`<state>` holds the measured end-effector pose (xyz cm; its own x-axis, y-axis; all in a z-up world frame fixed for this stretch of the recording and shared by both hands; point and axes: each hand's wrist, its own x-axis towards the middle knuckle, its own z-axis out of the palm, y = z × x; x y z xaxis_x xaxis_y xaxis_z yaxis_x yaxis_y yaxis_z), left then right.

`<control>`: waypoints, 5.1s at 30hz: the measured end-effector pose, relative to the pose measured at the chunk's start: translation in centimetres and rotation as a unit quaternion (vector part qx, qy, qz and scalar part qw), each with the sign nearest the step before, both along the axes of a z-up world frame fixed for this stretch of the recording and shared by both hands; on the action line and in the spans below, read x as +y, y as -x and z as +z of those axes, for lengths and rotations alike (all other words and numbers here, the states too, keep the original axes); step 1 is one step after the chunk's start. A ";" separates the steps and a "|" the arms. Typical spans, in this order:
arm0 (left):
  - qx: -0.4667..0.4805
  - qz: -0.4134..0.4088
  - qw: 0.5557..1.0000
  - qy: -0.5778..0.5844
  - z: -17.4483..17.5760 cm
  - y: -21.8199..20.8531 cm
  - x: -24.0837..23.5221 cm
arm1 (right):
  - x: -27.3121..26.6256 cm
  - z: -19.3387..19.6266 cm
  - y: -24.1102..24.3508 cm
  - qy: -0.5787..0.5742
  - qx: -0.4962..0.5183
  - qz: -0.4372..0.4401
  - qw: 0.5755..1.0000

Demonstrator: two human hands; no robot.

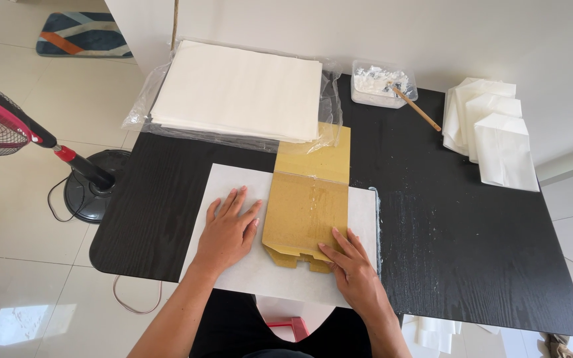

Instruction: Manually folding paper sheets around a template and applying glue to assemble paper bags.

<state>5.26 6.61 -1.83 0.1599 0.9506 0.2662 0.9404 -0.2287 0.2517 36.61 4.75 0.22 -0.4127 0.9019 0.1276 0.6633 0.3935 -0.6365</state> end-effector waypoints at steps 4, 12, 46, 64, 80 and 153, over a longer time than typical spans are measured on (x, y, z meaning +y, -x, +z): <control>-0.004 0.003 1.000 -0.002 0.0 0.0 0.0 | 0.9 -0.9 -0.3 -0.030 -0.009 0.027 0.999; -0.003 0.004 1.000 0.001 0.2 0.0 -0.1 | 0.7 -0.3 0.4 -0.045 -0.023 0.039 0.998; -0.006 0.010 0.999 0.034 -0.4 0.1 0.1 | 0.1 0.3 1.6 0.017 -0.002 0.040 0.999; 0.047 0.031 0.964 0.261 2.4 5.7 -9.1 | -0.6 1.7 2.7 0.034 -0.004 -0.001 0.999; -0.393 0.260 0.789 0.393 16.9 3.6 -3.6 | -0.7 1.7 2.5 -0.006 -0.015 0.010 1.000; 0.086 -0.061 0.992 0.066 2.2 -5.9 4.8 | 0.7 5.0 3.2 0.014 -0.097 -0.028 0.995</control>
